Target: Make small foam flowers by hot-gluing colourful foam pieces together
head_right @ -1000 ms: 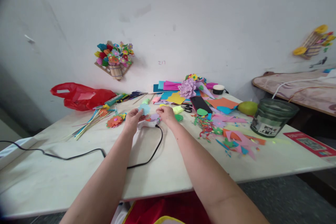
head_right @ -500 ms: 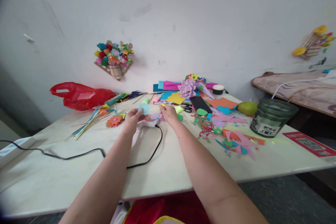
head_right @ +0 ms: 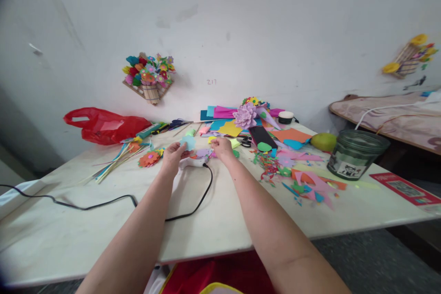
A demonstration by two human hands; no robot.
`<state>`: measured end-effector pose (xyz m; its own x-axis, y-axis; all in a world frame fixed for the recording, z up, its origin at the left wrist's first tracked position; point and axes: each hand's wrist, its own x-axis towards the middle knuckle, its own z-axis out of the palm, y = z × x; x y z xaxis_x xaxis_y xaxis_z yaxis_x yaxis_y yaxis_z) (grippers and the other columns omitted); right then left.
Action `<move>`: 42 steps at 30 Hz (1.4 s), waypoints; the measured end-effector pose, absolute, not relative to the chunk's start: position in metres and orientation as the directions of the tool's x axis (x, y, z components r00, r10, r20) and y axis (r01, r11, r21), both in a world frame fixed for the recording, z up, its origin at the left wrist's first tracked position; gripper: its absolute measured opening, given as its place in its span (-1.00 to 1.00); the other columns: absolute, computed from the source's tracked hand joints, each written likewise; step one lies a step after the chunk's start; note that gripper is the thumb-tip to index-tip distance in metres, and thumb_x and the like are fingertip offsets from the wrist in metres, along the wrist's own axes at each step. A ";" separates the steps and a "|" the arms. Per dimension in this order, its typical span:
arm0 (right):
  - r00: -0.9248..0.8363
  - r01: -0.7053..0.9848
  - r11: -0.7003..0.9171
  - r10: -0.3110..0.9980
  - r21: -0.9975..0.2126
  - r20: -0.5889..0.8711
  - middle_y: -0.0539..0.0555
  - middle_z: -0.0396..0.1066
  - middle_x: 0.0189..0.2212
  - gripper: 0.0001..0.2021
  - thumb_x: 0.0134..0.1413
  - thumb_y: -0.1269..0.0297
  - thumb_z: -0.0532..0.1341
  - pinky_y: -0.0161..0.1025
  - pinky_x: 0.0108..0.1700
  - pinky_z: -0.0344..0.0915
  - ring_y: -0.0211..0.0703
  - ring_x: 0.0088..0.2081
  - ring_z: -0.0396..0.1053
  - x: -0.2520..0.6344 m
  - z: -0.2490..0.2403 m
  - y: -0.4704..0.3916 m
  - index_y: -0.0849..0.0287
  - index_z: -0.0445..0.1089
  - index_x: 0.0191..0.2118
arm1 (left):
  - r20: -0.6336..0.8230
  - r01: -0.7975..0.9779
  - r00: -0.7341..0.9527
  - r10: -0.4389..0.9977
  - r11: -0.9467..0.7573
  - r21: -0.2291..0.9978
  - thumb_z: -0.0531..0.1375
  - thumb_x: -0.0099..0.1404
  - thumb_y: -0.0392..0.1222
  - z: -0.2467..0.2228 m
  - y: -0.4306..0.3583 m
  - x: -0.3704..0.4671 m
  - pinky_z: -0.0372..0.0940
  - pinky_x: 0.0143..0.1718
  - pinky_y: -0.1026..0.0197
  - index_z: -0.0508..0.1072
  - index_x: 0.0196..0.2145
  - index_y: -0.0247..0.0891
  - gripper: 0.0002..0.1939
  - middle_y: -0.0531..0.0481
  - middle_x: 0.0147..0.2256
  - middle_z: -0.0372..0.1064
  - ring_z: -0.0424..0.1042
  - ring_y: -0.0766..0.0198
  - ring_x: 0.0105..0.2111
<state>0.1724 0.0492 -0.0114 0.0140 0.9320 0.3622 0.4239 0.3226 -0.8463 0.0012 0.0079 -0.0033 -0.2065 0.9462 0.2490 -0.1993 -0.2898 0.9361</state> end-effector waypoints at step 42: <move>-0.367 0.779 0.418 0.908 -0.468 0.201 0.01 0.39 -0.62 -0.79 -0.08 0.40 0.09 -0.39 -0.51 0.13 -0.32 -0.61 0.24 0.187 -0.006 0.038 0.22 0.48 -0.43 | 0.231 -0.193 -0.231 0.945 -0.278 0.941 0.30 -0.17 -0.01 -0.003 0.008 0.001 0.35 -0.49 0.25 0.33 -0.46 -0.35 -0.61 0.03 -0.58 0.37 0.42 0.29 -0.58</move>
